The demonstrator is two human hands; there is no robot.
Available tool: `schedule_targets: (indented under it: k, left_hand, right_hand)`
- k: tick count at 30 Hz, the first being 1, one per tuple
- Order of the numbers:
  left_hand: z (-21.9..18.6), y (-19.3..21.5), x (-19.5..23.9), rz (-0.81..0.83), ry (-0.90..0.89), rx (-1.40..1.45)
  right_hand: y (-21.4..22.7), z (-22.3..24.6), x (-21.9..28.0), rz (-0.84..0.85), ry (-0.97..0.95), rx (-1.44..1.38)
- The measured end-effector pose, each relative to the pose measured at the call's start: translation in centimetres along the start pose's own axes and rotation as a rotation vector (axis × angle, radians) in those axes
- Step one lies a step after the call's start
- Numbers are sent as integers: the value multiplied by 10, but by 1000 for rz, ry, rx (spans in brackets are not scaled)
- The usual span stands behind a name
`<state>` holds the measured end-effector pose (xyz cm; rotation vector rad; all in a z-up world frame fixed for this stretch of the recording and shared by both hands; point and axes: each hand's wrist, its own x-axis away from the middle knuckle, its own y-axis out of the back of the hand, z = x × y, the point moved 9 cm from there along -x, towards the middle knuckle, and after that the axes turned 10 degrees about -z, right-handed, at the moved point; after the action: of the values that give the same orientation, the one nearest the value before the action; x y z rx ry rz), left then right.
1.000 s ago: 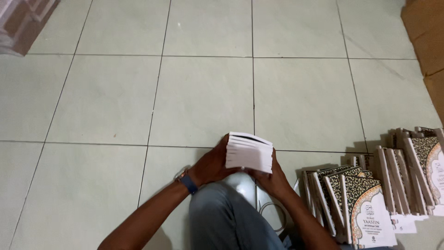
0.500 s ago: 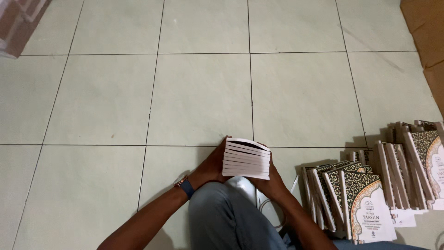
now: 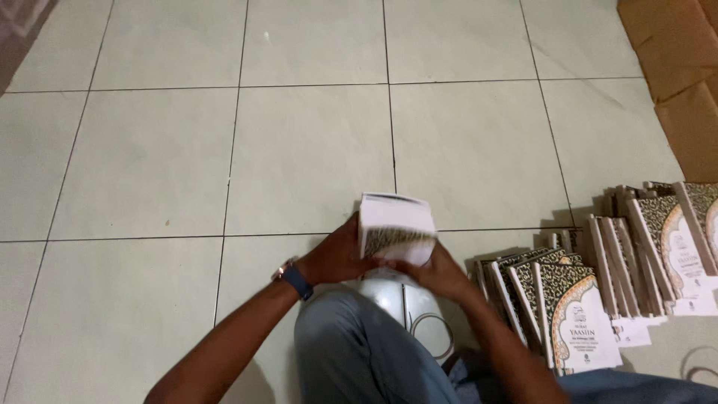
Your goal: The person sits on a tiled floor and stacks multiple identical hardcover books into neat piles. They pick up books from a larger stack, align them, and place them onto smaller stacks on the floor.
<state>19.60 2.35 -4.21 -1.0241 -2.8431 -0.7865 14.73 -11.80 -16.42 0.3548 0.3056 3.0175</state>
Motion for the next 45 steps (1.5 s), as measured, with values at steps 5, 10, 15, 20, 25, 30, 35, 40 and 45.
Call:
schedule_targets:
  k: [5,10,15,20,25,30,35,40,45]
  left_hand:
    - [19,-12,-13,210,447,137]
    - [100,-46,-38,178,640,306]
    - [78,-38,-24,157,738,210]
    - [131,-57,-65,30,518,-414]
    - [5,-63,-32,-523,148,-1102]
    - [-80,-167,8,14,72,25]
    - [-43,-279,-11,-15,405,518]
    - [-54,-271,-2,-293,603,407]
    - [-49,-284,-4,-379,543,333]
  right_hand:
    - [19,34,0,71,-440,-27]
    - [24,-9,-4,29,-593,2]
    - [32,16,-3,-49,-488,115]
    - [43,10,11,-146,-383,399]
    - [102,82,76,-379,-77,335]
    - [233,95,159,-767,36,574]
    - [278,-28,189,-704,-285,805]
    - [271,-27,189,-721,-222,715]
    - [267,-45,192,-658,-468,476]
